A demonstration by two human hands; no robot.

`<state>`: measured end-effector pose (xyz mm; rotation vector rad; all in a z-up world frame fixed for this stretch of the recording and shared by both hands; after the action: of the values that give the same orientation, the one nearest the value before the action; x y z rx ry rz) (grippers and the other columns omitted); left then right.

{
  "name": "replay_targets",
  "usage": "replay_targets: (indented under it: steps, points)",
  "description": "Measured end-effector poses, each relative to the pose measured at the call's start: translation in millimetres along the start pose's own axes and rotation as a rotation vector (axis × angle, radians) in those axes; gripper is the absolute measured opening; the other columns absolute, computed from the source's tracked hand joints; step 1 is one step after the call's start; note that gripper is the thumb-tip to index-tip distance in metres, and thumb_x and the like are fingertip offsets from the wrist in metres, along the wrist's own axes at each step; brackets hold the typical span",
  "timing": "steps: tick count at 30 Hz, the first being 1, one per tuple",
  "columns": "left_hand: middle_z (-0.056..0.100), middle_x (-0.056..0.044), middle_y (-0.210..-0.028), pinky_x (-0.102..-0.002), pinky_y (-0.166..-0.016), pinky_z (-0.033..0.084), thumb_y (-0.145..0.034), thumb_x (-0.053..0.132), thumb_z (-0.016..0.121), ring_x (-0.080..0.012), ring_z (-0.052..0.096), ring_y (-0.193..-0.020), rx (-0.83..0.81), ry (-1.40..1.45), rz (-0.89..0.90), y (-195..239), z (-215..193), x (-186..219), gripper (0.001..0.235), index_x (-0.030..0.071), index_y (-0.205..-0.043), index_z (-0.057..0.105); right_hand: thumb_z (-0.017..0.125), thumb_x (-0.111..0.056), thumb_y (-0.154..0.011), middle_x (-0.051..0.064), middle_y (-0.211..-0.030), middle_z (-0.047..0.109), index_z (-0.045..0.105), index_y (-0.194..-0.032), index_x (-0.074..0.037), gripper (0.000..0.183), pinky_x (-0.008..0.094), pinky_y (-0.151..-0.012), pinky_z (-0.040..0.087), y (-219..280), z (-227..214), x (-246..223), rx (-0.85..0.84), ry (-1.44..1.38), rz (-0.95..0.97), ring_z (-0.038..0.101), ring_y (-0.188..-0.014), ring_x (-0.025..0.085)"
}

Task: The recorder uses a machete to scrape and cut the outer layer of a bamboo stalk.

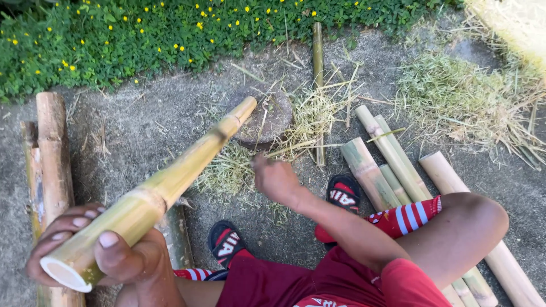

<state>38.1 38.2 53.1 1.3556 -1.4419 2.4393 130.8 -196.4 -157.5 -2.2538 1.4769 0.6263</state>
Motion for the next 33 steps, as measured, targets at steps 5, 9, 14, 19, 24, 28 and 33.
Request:
replay_targets:
  steps: [5,9,14,19,24,28,33]
  points:
    - [0.039,-0.004,-0.102,-0.025,-0.07,0.035,-0.1,0.039,0.074,-0.0142,0.041,-0.081,-0.045,-0.057,-0.044,-3.3,4.0,11.0,0.048,0.011,-0.115,0.038,0.053,-0.002,-0.092,0.006,-0.063,0.059,0.056,-0.108,0.003,0.017,0.037,-0.035,0.046,41.3,-55.3,-112.0,0.319,-0.135,-0.365,0.057,-0.046,0.019]
    - [0.039,-0.003,-0.101,-0.025,-0.071,0.037,-0.102,0.04,0.073,-0.0134,0.042,-0.081,-0.048,-0.086,-0.099,-4.9,1.6,8.9,0.047,0.011,-0.114,0.038,0.05,0.0,-0.096,0.004,-0.061,0.06,0.055,-0.099,-0.001,0.006,0.036,-0.035,0.046,21.1,1.8,-68.9,0.105,-0.081,-0.209,0.057,-0.044,0.019]
    - [0.039,-0.004,-0.1,-0.025,-0.066,0.036,-0.098,0.04,0.076,-0.0153,0.042,-0.077,-0.02,-0.031,0.002,-2.8,-5.5,-4.3,0.049,0.011,-0.114,0.039,0.046,0.003,-0.09,0.007,-0.062,0.059,0.054,-0.101,0.003,0.014,0.035,-0.03,0.047,-3.6,12.3,4.0,0.044,0.032,-0.001,0.059,-0.042,0.019]
    - [0.038,-0.004,-0.099,-0.025,-0.064,0.034,-0.096,0.039,0.077,-0.0151,0.04,-0.076,-0.013,-0.003,0.017,-5.0,-2.2,-4.1,0.05,0.011,-0.113,0.039,0.053,-0.004,-0.094,0.005,-0.056,0.056,0.054,-0.102,-0.002,0.008,0.039,-0.035,0.045,30.8,-39.0,-84.9,0.207,-0.067,-0.239,0.056,-0.041,0.022]
    - [0.038,-0.003,-0.094,-0.027,-0.067,0.035,-0.095,0.038,0.079,-0.0158,0.04,-0.077,0.007,0.035,-0.031,-7.6,-10.4,-10.9,0.05,0.012,-0.112,0.041,0.054,-0.007,-0.093,0.006,-0.061,0.059,0.055,-0.106,-0.001,0.014,0.037,-0.036,0.049,7.5,45.1,-7.1,0.188,-0.05,-0.182,0.059,-0.044,0.021]
    - [0.04,-0.003,-0.094,-0.026,-0.067,0.039,-0.094,0.038,0.08,-0.0145,0.042,-0.076,-0.015,0.078,-0.027,-11.1,-1.4,-13.1,0.05,0.014,-0.115,0.041,0.041,-0.004,-0.104,0.012,-0.064,0.066,0.054,-0.115,0.001,0.018,0.041,-0.039,0.052,-25.5,43.0,79.8,-0.178,0.042,0.287,0.064,-0.046,0.024]
    - [0.045,-0.005,-0.1,-0.028,-0.074,0.045,-0.093,0.033,0.082,-0.0163,0.048,-0.083,-0.096,0.233,-0.077,-12.4,-4.9,-18.2,0.054,0.016,-0.124,0.042,0.05,-0.005,-0.098,0.022,-0.077,0.068,0.057,-0.126,0.006,0.031,0.041,-0.045,0.058,18.2,10.6,25.4,0.136,-0.27,0.122,0.067,-0.05,0.029]
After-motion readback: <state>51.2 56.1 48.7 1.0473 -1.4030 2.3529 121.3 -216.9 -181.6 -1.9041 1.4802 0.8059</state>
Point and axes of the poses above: each hand's wrist, its own y-axis away from the middle knuckle, its own z-axis out of the palm, x = y × z, the point moved 7 cm from there along -y, towards the middle knuckle
